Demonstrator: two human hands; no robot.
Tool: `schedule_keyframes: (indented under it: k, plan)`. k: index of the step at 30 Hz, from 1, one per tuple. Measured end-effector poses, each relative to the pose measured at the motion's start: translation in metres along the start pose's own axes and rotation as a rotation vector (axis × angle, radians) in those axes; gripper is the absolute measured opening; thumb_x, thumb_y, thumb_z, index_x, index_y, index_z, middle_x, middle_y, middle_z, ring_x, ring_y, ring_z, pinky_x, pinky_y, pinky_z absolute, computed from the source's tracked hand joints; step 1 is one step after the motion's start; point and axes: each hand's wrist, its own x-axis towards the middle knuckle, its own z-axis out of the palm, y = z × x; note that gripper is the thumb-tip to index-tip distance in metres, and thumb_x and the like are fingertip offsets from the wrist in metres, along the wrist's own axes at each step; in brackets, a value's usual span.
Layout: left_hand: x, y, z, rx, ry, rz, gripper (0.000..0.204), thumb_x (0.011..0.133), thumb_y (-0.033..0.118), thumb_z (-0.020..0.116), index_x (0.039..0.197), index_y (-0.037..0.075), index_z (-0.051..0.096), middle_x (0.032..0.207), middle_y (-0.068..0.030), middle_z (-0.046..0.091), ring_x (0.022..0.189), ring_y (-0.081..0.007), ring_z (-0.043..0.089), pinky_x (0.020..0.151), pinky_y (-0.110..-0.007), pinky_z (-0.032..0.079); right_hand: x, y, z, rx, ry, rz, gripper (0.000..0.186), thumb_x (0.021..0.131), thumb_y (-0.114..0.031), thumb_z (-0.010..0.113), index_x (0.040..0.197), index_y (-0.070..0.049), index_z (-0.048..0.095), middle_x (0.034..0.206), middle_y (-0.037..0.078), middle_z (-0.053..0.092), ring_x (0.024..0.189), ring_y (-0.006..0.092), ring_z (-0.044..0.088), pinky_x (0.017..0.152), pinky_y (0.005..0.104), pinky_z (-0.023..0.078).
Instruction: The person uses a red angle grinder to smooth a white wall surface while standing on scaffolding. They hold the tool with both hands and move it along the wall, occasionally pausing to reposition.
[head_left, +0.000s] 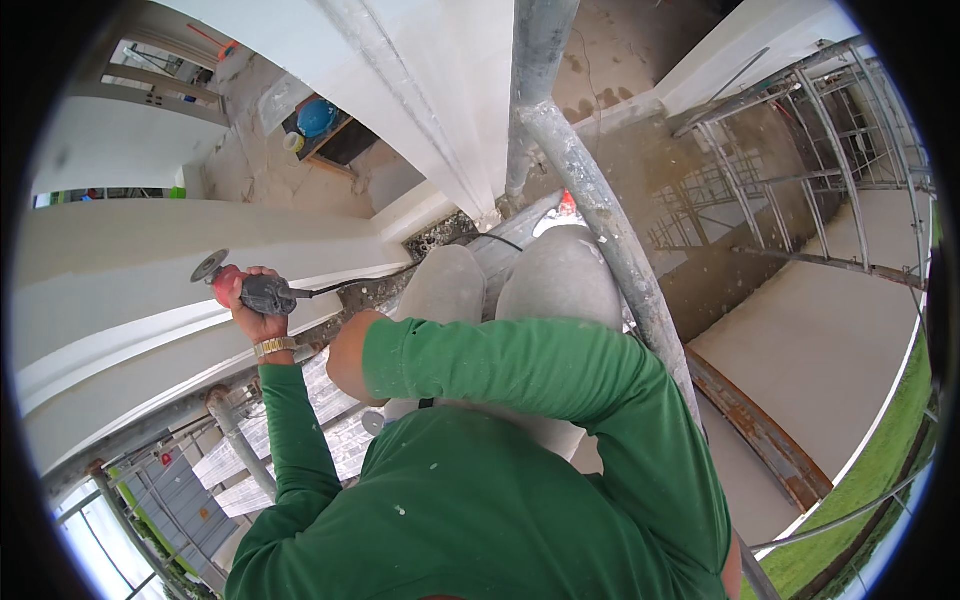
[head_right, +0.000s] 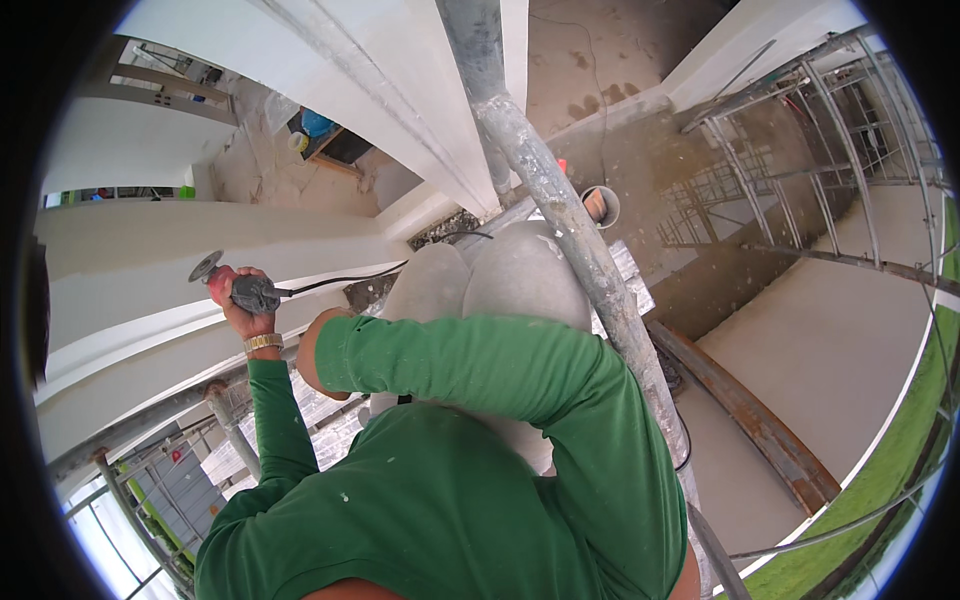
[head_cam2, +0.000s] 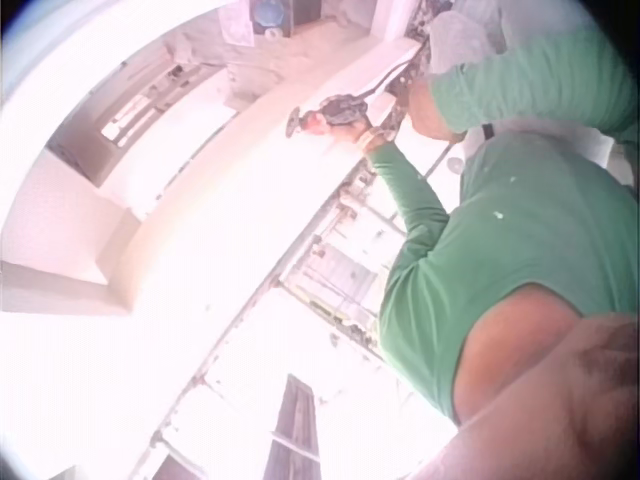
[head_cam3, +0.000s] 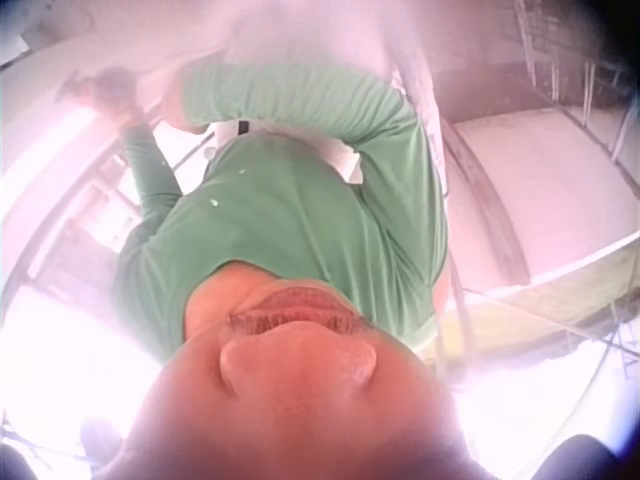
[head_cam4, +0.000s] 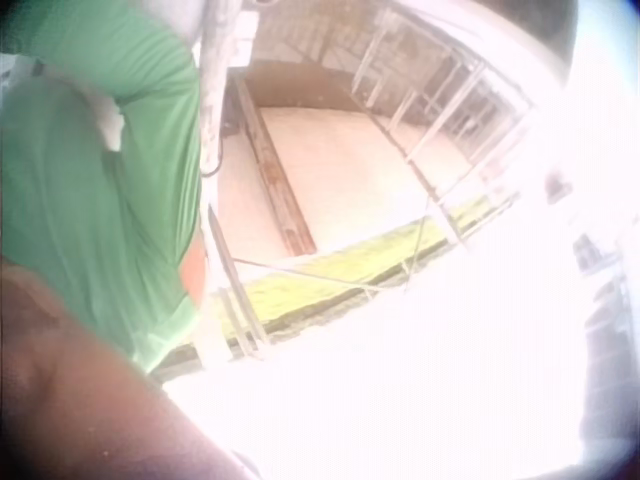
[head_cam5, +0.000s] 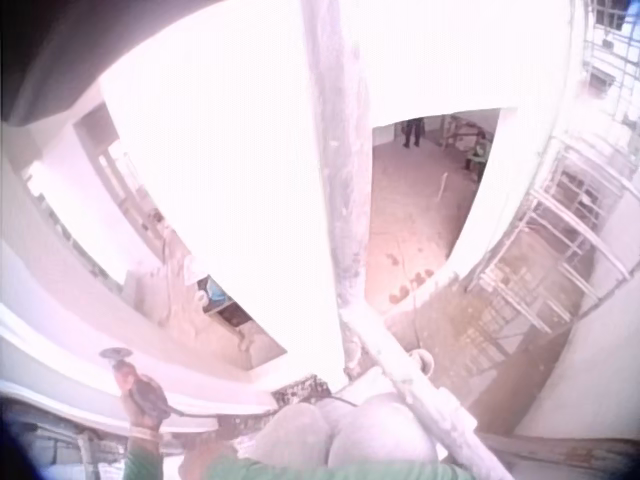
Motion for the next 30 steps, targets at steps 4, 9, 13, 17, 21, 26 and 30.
schedule_keyframes:
  k: [4,9,13,17,21,26,30]
  plan:
    - [0.004,-0.006,0.001,0.046,0.047,0.048,0.028,0.088,0.018,0.072,0.105,0.001,0.057,0.102,-0.0117,0.062,0.099,-0.027,0.061,0.094,-0.042,0.054,-0.003,0.0,-0.005,-0.006,-0.035,-0.016,0.027,0.075,-0.014,0.072,0.1,-0.009,0.079,0.104,0.012,0.076,0.097,0.0299,0.074,0.08,0.0451,0.057]
    - [0.007,-0.021,0.003,0.109,0.027,0.013,0.029,0.088,0.016,0.07,0.106,-0.001,0.055,0.101,-0.0112,0.062,0.098,-0.0247,0.062,0.096,-0.042,0.053,-0.009,0.012,-0.011,-0.036,0.057,0.052,0.024,0.075,-0.012,0.071,0.097,-0.008,0.079,0.101,0.014,0.076,0.095,0.0305,0.074,0.08,0.0448,0.057]
    - [0.003,-0.028,0.004,0.129,0.024,0.011,0.029,0.088,0.015,0.069,0.107,-0.002,0.055,0.101,-0.0106,0.061,0.099,-0.0243,0.062,0.096,-0.041,0.052,-0.011,0.015,-0.015,-0.054,0.042,0.041,0.023,0.075,-0.011,0.069,0.095,-0.007,0.079,0.1,0.015,0.076,0.095,0.031,0.074,0.08,0.0451,0.058]
    - [0.002,-0.025,0.0,0.121,0.01,0.007,0.028,0.088,0.015,0.068,0.107,-0.001,0.055,0.101,-0.0103,0.06,0.098,-0.0241,0.061,0.097,-0.041,0.052,-0.019,0.018,-0.019,-0.036,0.057,0.074,0.025,0.075,-0.013,0.067,0.097,-0.006,0.078,0.1,0.015,0.076,0.095,0.0316,0.074,0.082,0.045,0.058]
    - [-0.005,-0.016,-0.004,0.128,0.017,0.041,0.028,0.088,0.015,0.068,0.106,-0.001,0.054,0.1,-0.0097,0.059,0.097,-0.0233,0.061,0.096,-0.041,0.052,-0.029,0.054,-0.033,-0.007,0.179,0.354,0.029,0.076,-0.017,0.066,0.101,-0.007,0.077,0.101,0.016,0.076,0.094,0.0326,0.074,0.083,0.0446,0.058]
    - [-0.018,-0.011,-0.006,0.173,0.064,0.095,0.03,0.087,0.016,0.069,0.107,-0.001,0.054,0.099,-0.0095,0.059,0.096,-0.0225,0.061,0.094,-0.04,0.053,-0.061,0.114,-0.066,-0.038,0.424,0.68,0.031,0.076,-0.02,0.065,0.102,-0.008,0.076,0.106,0.015,0.075,0.106,0.0335,0.071,0.092,0.0505,0.054]
    - [-0.025,-0.012,-0.001,0.164,0.064,0.084,0.032,0.087,0.016,0.07,0.108,-0.002,0.054,0.1,-0.0098,0.06,0.096,-0.0226,0.061,0.094,-0.04,0.053,-0.053,0.122,-0.063,-0.01,0.33,0.87,0.06,0.081,-0.023,0.064,0.138,-0.008,0.057,0.14,0.02,0.059,0.126,0.0406,0.059,0.104,0.0645,0.042]
